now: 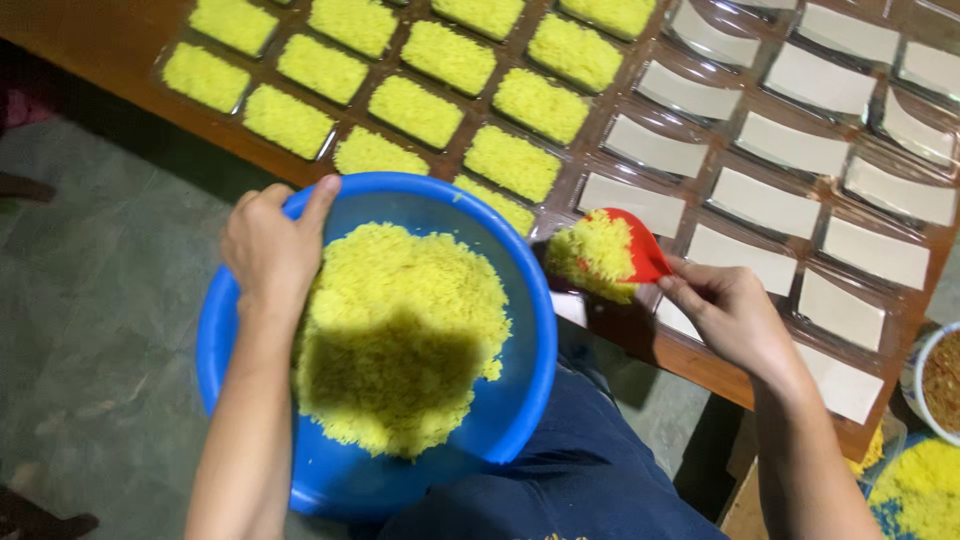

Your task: The person scoops yellow crumbly food from a blue bowl using a red scoop and distributes it into clear plastic trays arranged on a wooden table. The person repeatedly fills each tray compartment and levels the contents.

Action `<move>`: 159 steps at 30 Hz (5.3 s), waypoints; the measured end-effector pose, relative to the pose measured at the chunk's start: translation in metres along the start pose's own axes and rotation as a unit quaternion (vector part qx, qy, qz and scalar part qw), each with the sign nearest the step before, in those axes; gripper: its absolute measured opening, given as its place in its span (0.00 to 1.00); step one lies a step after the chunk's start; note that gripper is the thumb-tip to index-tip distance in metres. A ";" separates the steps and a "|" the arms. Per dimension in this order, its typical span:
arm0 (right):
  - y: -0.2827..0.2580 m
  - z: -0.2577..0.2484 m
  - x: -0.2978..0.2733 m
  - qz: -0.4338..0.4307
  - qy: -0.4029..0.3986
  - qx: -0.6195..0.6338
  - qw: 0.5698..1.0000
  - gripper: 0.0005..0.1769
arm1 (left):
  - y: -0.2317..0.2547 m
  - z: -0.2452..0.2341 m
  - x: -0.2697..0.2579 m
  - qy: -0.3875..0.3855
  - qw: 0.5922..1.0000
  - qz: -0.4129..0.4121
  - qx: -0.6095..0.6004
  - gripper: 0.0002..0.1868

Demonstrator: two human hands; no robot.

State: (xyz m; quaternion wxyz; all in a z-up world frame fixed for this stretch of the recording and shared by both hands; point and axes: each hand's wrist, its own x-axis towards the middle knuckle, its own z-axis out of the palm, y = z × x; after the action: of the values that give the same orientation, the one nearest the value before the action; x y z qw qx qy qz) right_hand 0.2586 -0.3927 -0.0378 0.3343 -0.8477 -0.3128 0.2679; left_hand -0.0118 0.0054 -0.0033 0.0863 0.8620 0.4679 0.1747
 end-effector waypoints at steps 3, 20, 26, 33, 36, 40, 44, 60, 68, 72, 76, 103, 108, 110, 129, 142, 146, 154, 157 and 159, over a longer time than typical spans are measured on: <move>0.016 0.022 0.003 0.051 0.081 -0.179 0.979 0.19 | -0.001 -0.002 -0.001 -0.004 1.000 -0.004 0.011 0.31; 0.022 0.071 -0.016 -0.096 0.245 -0.298 0.917 0.21 | -0.050 -0.014 -0.022 -0.005 0.998 -0.053 0.041 0.31; 0.006 0.071 -0.014 -0.040 0.152 -0.181 0.971 0.14 | -0.070 -0.011 -0.027 0.006 0.997 -0.074 0.037 0.32; 0.006 0.072 -0.006 0.026 0.104 -0.173 0.979 0.16 | -0.085 -0.012 -0.033 0.007 0.997 -0.076 0.023 0.32; -0.002 0.064 -0.006 0.033 0.098 -0.183 0.978 0.15 | -0.087 -0.012 -0.034 0.010 0.998 -0.053 0.034 0.31; -0.034 0.043 -0.013 -0.003 0.103 -0.091 0.991 0.16 | -0.087 -0.013 -0.032 0.000 0.997 -0.069 0.041 0.31; -0.102 0.053 -0.030 -0.122 -0.082 -0.096 0.984 0.25 | -0.081 -0.008 -0.029 -0.010 0.997 -0.072 0.022 0.31; -0.015 0.145 -0.031 -0.098 0.164 -0.043 0.981 0.13 | -0.144 -0.003 -0.036 -0.024 0.993 -0.111 0.028 0.31; -0.003 0.200 -0.013 -0.126 0.214 -0.153 0.956 0.26 | -0.169 -0.014 -0.026 -0.012 0.997 -0.073 0.020 0.27; -0.016 0.212 -0.002 -0.145 0.213 -0.164 0.952 0.33 | -0.174 -0.015 -0.016 -0.018 0.997 -0.075 0.019 0.28; -0.021 0.212 0.003 -0.174 0.179 -0.211 0.945 0.28 | -0.176 -0.013 -0.007 -0.018 0.998 -0.064 0.015 0.29; 0.008 0.117 0.004 -0.148 0.236 -0.155 0.948 0.26 | -0.147 0.003 0.026 -0.032 0.999 -0.030 0.004 0.31; 0.015 0.110 0.007 -0.130 0.263 -0.151 0.944 0.16 | -0.123 0.003 0.029 -0.028 1.000 -0.007 0.003 0.30; 0.014 0.113 0.007 -0.150 0.237 -0.171 0.945 0.09 | -0.114 0.003 0.029 -0.034 0.999 -0.021 -0.007 0.31; 0.016 0.123 0.009 -0.262 0.168 -0.214 0.926 0.09 | -0.040 0.010 0.026 -0.022 0.999 0.009 -0.026 0.32; 0.016 0.087 0.024 -0.187 0.227 -0.145 0.945 0.07 | -0.020 0.005 0.017 -0.014 1.000 0.002 -0.007 0.31; -0.043 0.067 0.010 -0.262 0.235 -0.098 0.931 0.08 | -0.004 0.012 0.020 -0.013 1.000 0.011 -0.016 0.30; -0.138 0.091 0.008 -0.361 0.021 -0.301 0.882 0.22 | 0.040 0.014 0.022 -0.001 0.997 0.053 -0.048 0.32; -0.138 0.070 0.001 -0.234 -0.060 -0.346 0.907 0.21 | 0.045 0.014 0.021 -0.003 0.997 0.063 -0.054 0.33; -0.136 0.057 -0.003 -0.108 -0.142 -0.414 0.893 0.16 | 0.048 0.015 0.022 -0.009 0.997 0.065 -0.046 0.33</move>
State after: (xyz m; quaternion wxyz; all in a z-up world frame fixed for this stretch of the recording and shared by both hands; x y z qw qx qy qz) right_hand 0.1709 -0.2928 0.0270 -0.0680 -0.8236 -0.5287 0.1936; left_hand 0.0422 -0.0025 0.0031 0.1184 0.8875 0.4015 0.1929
